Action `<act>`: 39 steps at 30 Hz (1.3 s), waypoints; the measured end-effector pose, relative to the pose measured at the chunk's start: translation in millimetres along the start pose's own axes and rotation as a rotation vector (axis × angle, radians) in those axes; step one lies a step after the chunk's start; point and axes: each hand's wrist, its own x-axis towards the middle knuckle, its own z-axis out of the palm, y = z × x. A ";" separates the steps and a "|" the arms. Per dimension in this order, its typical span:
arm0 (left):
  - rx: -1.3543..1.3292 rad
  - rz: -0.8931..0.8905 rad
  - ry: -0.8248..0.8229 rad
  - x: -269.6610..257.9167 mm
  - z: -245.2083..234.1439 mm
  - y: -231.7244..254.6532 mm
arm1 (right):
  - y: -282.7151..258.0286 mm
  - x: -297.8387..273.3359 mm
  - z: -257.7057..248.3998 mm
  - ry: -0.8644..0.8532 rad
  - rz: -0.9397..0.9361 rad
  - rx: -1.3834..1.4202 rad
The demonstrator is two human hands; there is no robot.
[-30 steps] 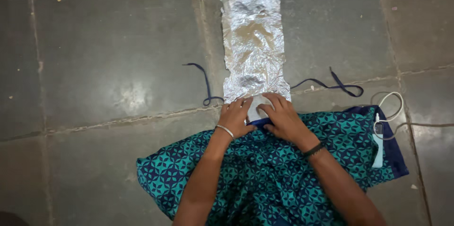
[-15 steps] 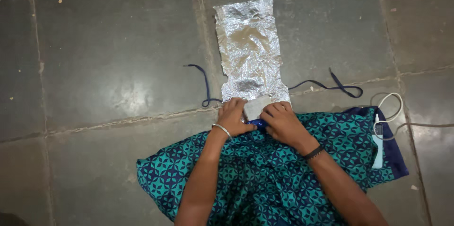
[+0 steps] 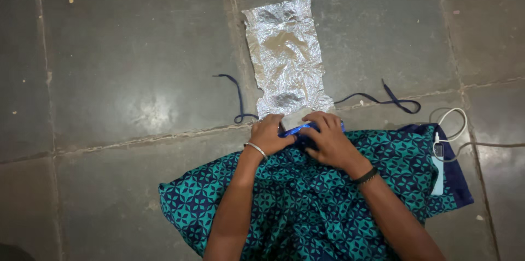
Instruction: The person wraps a small white rectangular object in a blue and silver foil sheet on the floor. They fold the foil around the object, tie the ends with a blue string, then unwrap it and rewrap it again.
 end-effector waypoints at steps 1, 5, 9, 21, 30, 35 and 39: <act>-0.014 0.014 0.015 0.2 -0.1 -0.9 | -0.3 0.1 0.8 -0.007 -0.007 -0.013; -0.038 0.047 0.037 -0.7 1.8 -2.4 | 4.7 -1.1 4.2 -0.032 0.016 -0.101; -0.045 0.046 0.014 -0.5 2.4 -3.6 | 9.9 -2.5 7.5 -0.036 0.035 -0.075; 0.030 0.140 0.203 -10.1 -33.5 33.5 | 9.1 -0.7 4.4 0.100 0.038 -0.112; 0.308 0.505 0.230 -27.2 -36.4 68.9 | 16.7 -0.4 7.2 0.079 0.055 -0.166; 0.358 0.441 0.238 -23.9 -29.8 65.8 | 17.7 0.1 8.4 0.070 0.039 -0.149; 0.315 0.425 0.257 -22.8 -30.9 63.4 | 19.9 0.7 9.3 0.068 0.070 -0.138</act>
